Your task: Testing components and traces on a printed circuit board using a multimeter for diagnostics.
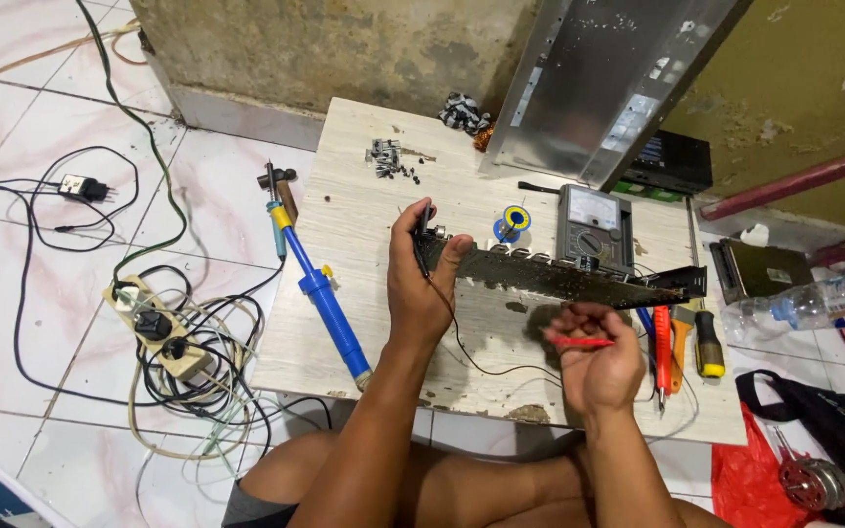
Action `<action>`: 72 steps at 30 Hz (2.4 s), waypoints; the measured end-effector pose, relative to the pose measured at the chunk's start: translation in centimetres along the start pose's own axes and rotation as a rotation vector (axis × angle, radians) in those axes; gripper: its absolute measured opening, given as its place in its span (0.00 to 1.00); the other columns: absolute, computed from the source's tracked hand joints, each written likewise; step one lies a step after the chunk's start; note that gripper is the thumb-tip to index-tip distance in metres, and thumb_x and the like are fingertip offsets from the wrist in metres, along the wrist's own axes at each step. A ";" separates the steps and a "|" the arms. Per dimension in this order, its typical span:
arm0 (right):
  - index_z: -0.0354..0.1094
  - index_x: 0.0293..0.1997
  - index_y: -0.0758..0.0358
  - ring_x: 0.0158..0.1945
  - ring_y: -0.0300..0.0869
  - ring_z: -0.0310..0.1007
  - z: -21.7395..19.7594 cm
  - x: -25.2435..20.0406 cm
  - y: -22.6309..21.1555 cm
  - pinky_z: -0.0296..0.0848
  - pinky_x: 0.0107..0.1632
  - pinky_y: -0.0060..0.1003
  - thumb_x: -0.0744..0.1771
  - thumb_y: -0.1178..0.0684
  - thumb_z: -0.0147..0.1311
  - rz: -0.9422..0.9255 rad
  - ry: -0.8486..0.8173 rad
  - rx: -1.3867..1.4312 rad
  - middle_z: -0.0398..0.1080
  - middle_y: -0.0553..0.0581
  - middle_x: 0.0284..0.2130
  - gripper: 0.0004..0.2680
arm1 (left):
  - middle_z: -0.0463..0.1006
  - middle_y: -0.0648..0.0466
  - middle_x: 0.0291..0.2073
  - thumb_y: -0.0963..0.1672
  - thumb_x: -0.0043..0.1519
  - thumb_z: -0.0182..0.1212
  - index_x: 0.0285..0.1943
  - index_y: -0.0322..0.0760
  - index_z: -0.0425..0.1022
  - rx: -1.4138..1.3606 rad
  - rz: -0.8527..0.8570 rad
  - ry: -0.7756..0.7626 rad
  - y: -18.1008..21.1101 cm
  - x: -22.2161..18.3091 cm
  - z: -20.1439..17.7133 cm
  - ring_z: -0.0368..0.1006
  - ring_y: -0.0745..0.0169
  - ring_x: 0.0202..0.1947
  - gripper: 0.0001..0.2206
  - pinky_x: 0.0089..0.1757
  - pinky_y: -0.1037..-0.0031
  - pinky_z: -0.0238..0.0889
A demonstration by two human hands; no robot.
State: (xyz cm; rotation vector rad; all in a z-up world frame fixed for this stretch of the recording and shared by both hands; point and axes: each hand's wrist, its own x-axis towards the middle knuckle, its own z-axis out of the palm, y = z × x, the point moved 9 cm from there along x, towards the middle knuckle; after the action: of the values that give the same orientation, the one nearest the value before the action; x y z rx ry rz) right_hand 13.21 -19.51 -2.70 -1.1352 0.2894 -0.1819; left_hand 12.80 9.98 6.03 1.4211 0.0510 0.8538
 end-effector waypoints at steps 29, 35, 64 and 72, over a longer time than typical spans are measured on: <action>0.78 0.40 0.64 0.23 0.41 0.73 -0.5 1.7 3.2 0.78 0.25 0.31 0.65 0.57 0.57 0.015 0.020 -0.711 0.77 0.64 0.28 0.06 | 0.75 0.45 0.58 0.52 0.63 0.68 0.69 0.44 0.65 0.042 -0.128 -0.051 -1.4 -0.5 0.3 0.68 0.46 0.65 0.27 0.64 0.55 0.57; 0.77 0.40 0.67 0.24 0.42 0.72 -0.2 0.8 2.5 0.76 0.24 0.34 0.65 0.58 0.55 -0.028 0.047 -0.646 0.76 0.66 0.27 0.06 | 0.75 0.44 0.59 0.51 0.63 0.68 0.69 0.44 0.65 0.042 -0.115 -0.053 -1.0 -0.5 0.3 0.68 0.46 0.66 0.26 0.64 0.55 0.57; 0.67 0.47 0.72 0.44 0.53 0.70 -6.0 -14.0 -12.6 0.70 0.52 0.44 0.66 0.70 0.60 -1.136 0.260 -0.966 0.71 0.65 0.42 0.08 | 0.82 0.54 0.52 0.51 0.50 0.71 0.60 0.47 0.71 0.444 0.228 -0.327 2.9 -4.2 -5.1 0.79 0.59 0.48 0.28 0.48 0.69 0.74; 0.73 0.52 0.67 0.49 0.45 0.73 -9.6 -8.9 -8.1 0.71 0.55 0.42 0.72 0.57 0.54 -0.496 0.165 -0.529 0.77 0.67 0.43 0.06 | 0.82 0.50 0.55 0.50 0.44 0.80 0.55 0.44 0.79 0.592 0.267 -0.434 4.0 -6.9 -6.0 0.79 0.43 0.46 0.28 0.46 0.57 0.73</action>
State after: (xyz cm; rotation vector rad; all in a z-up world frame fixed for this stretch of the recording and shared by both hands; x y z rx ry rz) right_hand 1.79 -28.59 2.11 -1.7110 0.2000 -0.6684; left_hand 2.90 10.88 5.22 2.1836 -0.2389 0.7565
